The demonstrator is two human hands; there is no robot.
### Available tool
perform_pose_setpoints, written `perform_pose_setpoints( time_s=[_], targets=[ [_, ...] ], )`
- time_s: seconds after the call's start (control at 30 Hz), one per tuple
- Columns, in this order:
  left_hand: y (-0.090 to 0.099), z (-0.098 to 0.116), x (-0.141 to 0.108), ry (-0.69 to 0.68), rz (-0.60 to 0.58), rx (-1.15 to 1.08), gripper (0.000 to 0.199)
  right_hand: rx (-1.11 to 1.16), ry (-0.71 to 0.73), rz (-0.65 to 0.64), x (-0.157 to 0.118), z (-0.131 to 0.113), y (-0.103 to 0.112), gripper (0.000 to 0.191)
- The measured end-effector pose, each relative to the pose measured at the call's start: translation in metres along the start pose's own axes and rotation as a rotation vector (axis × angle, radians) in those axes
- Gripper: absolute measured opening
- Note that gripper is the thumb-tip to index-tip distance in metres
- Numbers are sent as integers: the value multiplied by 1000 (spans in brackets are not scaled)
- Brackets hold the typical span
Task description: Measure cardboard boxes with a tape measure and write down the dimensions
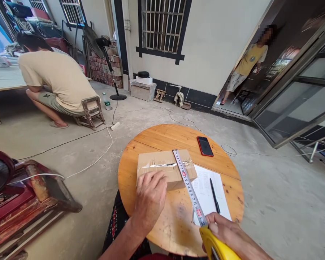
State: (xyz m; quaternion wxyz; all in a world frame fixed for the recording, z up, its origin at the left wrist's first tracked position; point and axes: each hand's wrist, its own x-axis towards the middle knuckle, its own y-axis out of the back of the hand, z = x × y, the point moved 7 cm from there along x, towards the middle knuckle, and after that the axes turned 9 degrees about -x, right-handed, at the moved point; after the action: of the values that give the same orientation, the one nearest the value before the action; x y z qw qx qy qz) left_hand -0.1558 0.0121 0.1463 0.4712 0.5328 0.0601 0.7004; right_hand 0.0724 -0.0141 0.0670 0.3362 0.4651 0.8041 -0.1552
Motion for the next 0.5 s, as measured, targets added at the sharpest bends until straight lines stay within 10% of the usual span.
perform_pose_setpoints(
  time_s=[0.5],
  targets=[
    [-1, 0, 0, 10, -19, 5, 21, 53, -28, 52, -33, -28, -18, 57]
  ],
)
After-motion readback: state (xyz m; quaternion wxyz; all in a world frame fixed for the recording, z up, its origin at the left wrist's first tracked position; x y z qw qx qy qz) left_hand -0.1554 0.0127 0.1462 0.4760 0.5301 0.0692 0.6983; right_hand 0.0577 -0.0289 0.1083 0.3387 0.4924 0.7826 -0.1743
